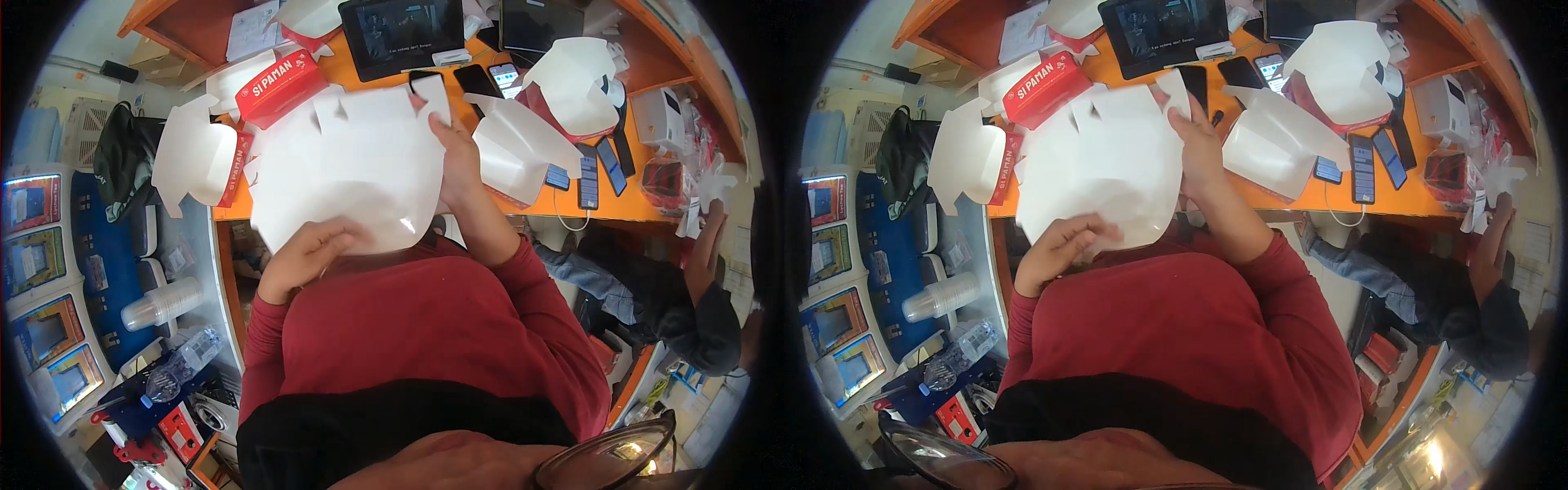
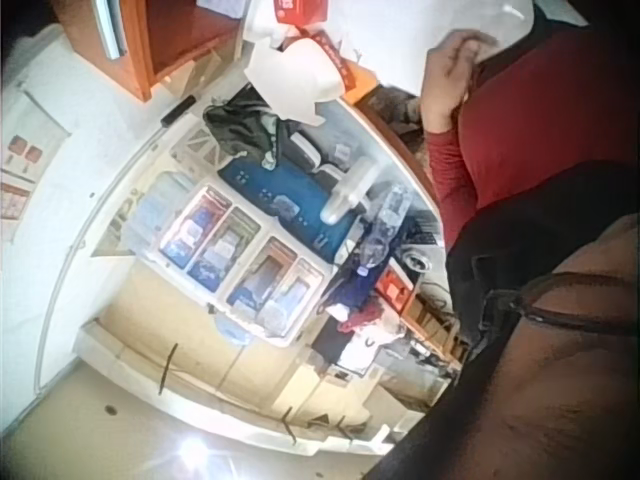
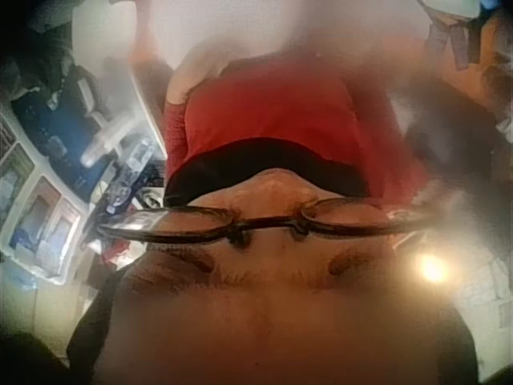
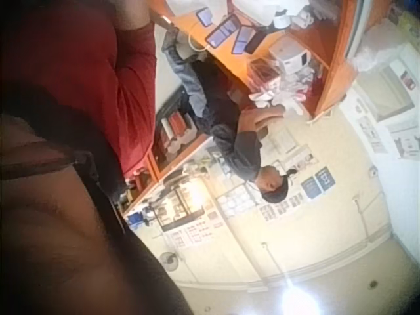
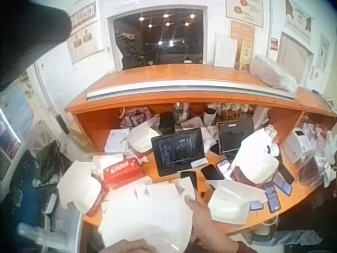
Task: The person folds and assembles several cardboard food containers by hand on a counter.
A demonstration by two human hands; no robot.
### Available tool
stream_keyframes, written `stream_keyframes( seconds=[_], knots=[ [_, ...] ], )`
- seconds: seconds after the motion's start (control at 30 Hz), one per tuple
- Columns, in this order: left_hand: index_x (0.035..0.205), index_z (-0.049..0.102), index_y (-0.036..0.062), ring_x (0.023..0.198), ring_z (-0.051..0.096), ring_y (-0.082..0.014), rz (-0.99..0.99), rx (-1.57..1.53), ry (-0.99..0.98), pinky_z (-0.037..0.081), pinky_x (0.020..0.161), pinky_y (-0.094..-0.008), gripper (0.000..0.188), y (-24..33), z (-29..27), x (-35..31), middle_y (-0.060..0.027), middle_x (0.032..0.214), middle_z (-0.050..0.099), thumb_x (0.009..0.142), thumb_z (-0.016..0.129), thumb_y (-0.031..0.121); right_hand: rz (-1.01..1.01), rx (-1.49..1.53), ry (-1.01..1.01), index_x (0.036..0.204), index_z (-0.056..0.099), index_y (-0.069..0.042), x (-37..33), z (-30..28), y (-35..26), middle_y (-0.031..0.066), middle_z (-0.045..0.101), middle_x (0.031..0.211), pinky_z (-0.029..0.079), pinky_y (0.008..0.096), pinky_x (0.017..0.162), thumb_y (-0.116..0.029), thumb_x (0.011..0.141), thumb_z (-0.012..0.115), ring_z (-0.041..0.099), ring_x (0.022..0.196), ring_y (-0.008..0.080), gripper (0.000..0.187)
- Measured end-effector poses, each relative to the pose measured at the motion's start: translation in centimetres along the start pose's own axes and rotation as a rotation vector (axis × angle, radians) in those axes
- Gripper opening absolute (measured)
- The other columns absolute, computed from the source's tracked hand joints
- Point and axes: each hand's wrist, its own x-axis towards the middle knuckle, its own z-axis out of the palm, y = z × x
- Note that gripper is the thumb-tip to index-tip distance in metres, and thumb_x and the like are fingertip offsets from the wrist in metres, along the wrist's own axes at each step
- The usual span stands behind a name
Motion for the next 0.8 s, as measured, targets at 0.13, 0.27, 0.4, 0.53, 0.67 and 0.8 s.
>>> stream_keyframes(
  seconds=[0.13, 0.27, 0.4, 0.53, 0.67, 0.8],
  knots=[
    [0.144, 0.035, 0.0049, 0.133, 0.044, -0.0247, 0.25, -0.546, 0.308, 0.038, 0.106, -0.0386, 0.066, 1.0, 0.8, 1.7, -0.0132, 0.142, 0.046, 0.101, 0.034, 0.054, -0.494, -0.559, -0.575, 0.124, 0.06, -0.002, -2.1, 2.1, 0.0, 0.0147, 0.056, 0.128, 0.041, 0.0441, 0.104, -0.039, 0.1, 0.049, 0.056, 0.119, 0.0293, 0.045],
    [0.134, 0.045, 0.0025, 0.118, 0.057, -0.0209, 0.355, -0.544, 0.479, 0.047, 0.096, -0.0358, 0.046, 0.9, 0.7, 2.3, -0.0124, 0.127, 0.059, 0.103, 0.042, 0.036, -0.795, -0.822, -0.897, 0.113, 0.068, -0.006, -3.4, 2.5, 0.8, 0.0133, 0.059, 0.123, 0.041, 0.0497, 0.101, -0.043, 0.095, 0.058, 0.056, 0.117, 0.0343, 0.042],
    [0.116, 0.057, -0.0008, 0.092, 0.065, -0.0168, 0.28, -0.892, 0.573, 0.052, 0.082, -0.0302, 0.026, 2.4, 2.9, 3.2, -0.011, 0.112, 0.066, 0.101, 0.05, 0.019, -0.837, -0.726, -0.719, 0.117, 0.068, -0.011, -3.9, 1.3, 1.3, 0.0093, 0.059, 0.119, 0.043, 0.0477, 0.098, -0.044, 0.083, 0.068, 0.055, 0.114, 0.0351, 0.047],
    [0.107, 0.064, -0.0003, 0.089, 0.066, -0.0149, 0.347, -0.875, 0.493, 0.053, 0.079, -0.0299, 0.02, -0.3, 3.4, 3.5, -0.0091, 0.098, 0.07, 0.101, 0.053, 0.015, -0.952, -1.103, -0.532, 0.12, 0.068, -0.019, -4.1, 1.5, 1.1, 0.0057, 0.059, 0.117, 0.046, 0.0439, 0.096, -0.042, 0.079, 0.071, 0.053, 0.112, 0.0317, 0.048],
    [0.101, 0.067, -0.0002, 0.083, 0.068, -0.0145, 0.255, -0.803, 0.536, 0.056, 0.078, -0.0306, 0.021, 0.4, 4.4, 4.2, -0.009, 0.091, 0.07, 0.1, 0.055, 0.017, -0.905, -1.22, -0.378, 0.117, 0.069, -0.01, -4.1, 1.7, 1.9, 0.012, 0.058, 0.121, 0.046, 0.0422, 0.093, -0.014, 0.075, 0.075, 0.053, 0.11, 0.0348, 0.042],
    [0.102, 0.067, -0.0004, 0.08, 0.066, -0.0119, 0.177, -0.686, 0.557, 0.055, 0.077, -0.0273, 0.024, -0.2, 5.5, 4.7, -0.0088, 0.09, 0.069, 0.101, 0.053, 0.019, -0.865, -1.325, -0.241, 0.119, 0.067, -0.009, -3.8, 1.5, 2.9, 0.0127, 0.057, 0.124, 0.046, 0.0398, 0.091, -0.015, 0.077, 0.073, 0.052, 0.109, 0.0332, 0.043]
  ],
)
